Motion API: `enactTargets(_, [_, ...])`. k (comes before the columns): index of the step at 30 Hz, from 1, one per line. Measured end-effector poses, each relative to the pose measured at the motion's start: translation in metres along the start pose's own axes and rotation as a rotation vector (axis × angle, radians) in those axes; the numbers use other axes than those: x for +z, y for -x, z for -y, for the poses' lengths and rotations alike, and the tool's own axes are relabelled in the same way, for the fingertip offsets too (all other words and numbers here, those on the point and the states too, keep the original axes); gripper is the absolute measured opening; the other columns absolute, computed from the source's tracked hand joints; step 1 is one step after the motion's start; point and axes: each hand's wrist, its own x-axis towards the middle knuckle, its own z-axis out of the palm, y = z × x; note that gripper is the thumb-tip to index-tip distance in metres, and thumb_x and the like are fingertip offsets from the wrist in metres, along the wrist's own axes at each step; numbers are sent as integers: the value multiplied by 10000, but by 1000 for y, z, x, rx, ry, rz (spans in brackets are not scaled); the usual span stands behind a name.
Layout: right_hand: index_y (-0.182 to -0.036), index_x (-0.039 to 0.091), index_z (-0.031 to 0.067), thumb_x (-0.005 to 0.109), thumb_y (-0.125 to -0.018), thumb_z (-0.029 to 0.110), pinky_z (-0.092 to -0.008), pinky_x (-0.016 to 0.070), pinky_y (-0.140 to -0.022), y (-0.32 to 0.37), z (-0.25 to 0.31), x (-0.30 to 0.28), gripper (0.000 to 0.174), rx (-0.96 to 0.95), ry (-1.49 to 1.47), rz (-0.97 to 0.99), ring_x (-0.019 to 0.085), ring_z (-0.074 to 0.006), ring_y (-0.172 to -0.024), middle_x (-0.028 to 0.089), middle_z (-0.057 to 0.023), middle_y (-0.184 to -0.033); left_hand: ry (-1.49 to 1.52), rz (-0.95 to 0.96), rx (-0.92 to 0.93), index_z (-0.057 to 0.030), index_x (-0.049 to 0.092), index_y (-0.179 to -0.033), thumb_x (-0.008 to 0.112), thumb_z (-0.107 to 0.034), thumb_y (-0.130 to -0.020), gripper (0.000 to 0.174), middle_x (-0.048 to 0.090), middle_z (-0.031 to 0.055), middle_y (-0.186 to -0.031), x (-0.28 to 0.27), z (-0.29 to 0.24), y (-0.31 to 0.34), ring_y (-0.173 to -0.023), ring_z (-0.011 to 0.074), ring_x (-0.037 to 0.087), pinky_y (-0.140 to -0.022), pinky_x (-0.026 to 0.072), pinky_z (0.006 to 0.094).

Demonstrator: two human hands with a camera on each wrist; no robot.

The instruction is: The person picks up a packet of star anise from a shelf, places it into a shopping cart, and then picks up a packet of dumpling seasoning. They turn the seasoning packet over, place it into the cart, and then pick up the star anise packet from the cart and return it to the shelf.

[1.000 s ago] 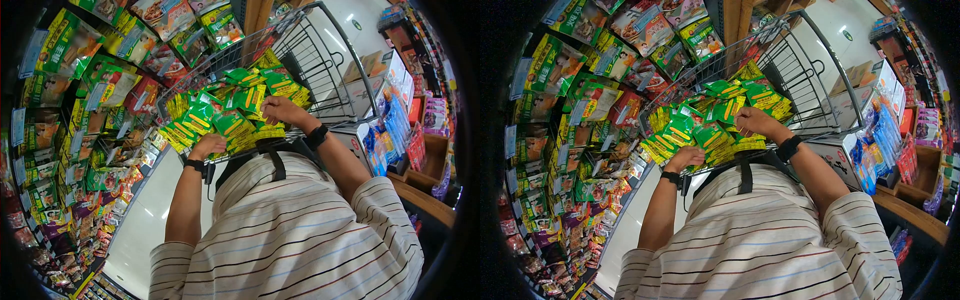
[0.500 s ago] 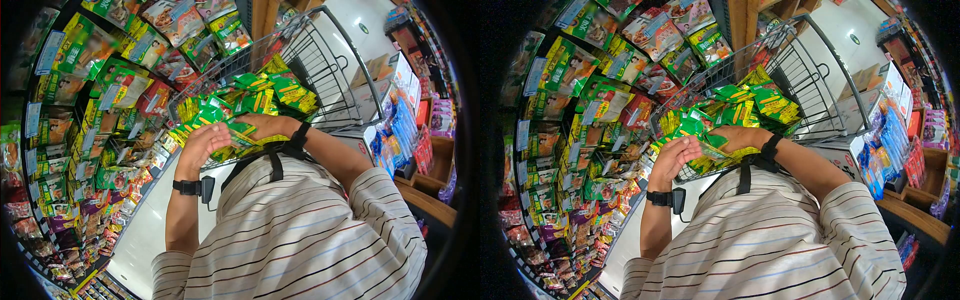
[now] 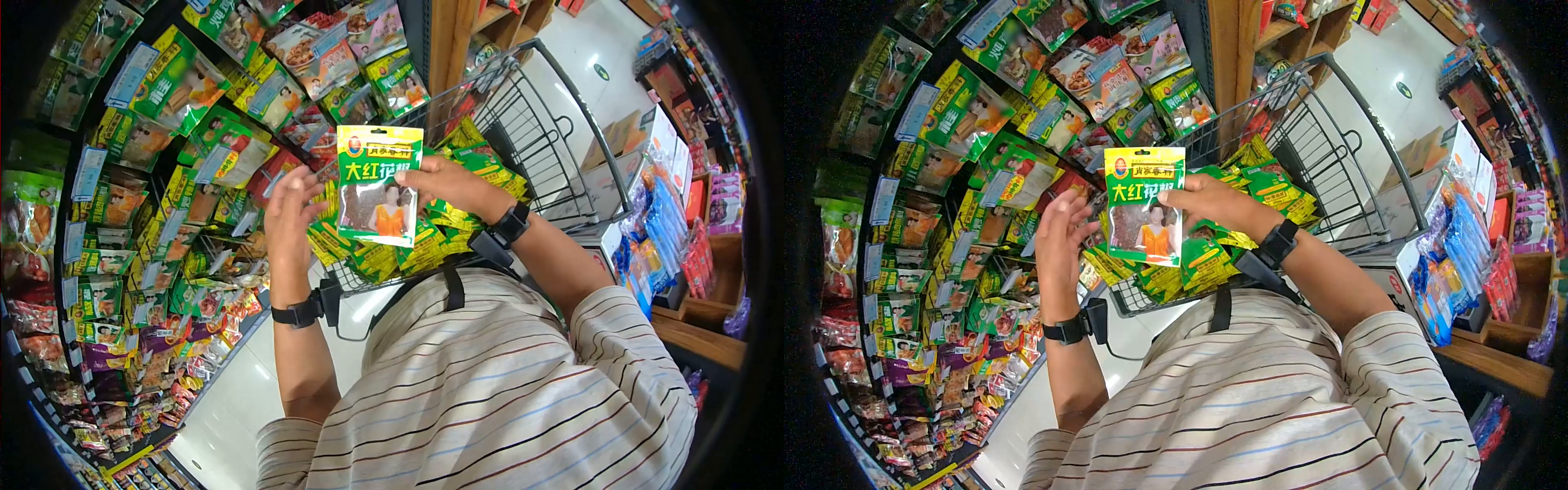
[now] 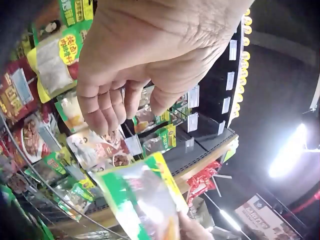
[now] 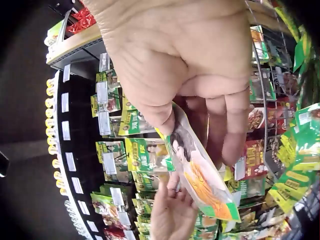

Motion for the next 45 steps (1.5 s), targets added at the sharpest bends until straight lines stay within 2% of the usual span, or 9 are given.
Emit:
enactTargets(1, [-1162,648,35,631,-959,357,-273,564,-663,-1,4,-1,381,-10,-17,-1,647,-113,-827,683,-45,-1005,-136,-45,35,33,512,-1325,536,-306,-1011,463,617,142,-1208,-5,1,-1,-1084,185,595,-869,514,320])
enactTargets(8, [-1200,632,31,630,-961,356,-275,557,-686,9,41,4,403,-80,10,71,652,-121,-843,680,-40,-1056,24,219,-43,-8,548,-1311,576,-383,-988,496,630,102,-1215,-12,2,28,-1096,182,598,-932,466,314])
enactTargets(18, [-1258,612,47,612,-970,362,-280,548,-711,9,58,17,427,-127,85,165,629,-120,-935,663,-51,-1120,75,206,-15,-9,610,-1217,609,-131,-953,291,677,16,-1072,-1,-5,42,-946,71,597,-875,454,248])
enactTargets(39, [-1207,626,40,606,-965,269,-287,551,-680,-5,32,9,334,-181,111,112,637,-116,-836,675,-19,-1031,41,109,-66,-21,629,-1176,643,-174,-936,285,661,11,-1052,-3,7,34,-950,86,588,-862,458,254])
enactTargets(40, [-1201,634,35,607,-964,249,-288,554,-652,-1,38,11,321,-228,140,104,635,-112,-795,670,-22,-1017,-34,96,-13,-28,611,-1200,653,-156,-919,311,639,-3,-1025,-6,12,32,-941,88,577,-852,457,258])
enactTargets(41, [-1240,637,62,616,-964,231,-234,504,-748,-2,42,10,325,-140,114,38,595,-55,-879,658,43,-1058,0,33,24,-21,578,-1238,655,-139,-916,351,623,1,-1036,2,14,29,-938,94,569,-852,454,255])
enactTargets(43, [-1215,652,74,620,-964,240,-249,502,-746,0,47,12,303,-135,6,52,595,-59,-848,665,33,-1027,-6,97,-6,-2,511,-1312,644,-127,-927,426,631,42,-1106,1,12,27,-1016,121,583,-910,455,277])
enactTargets(44, [-1181,654,48,593,-973,247,-253,510,-632,1,49,12,293,-164,44,6,604,-79,-752,667,3,-958,52,110,-41,1,459,-1356,634,-116,-932,473,631,53,-1095,7,4,31,-1036,127,584,-914,459,286])
enactTargets(45, [-1173,654,48,590,-975,250,-249,505,-631,2,51,11,290,-169,38,6,602,-74,-759,667,8,-948,44,105,-3,-2,437,-1375,624,-105,-936,488,620,65,-1120,11,-1,33,-1040,134,584,-915,461,289])
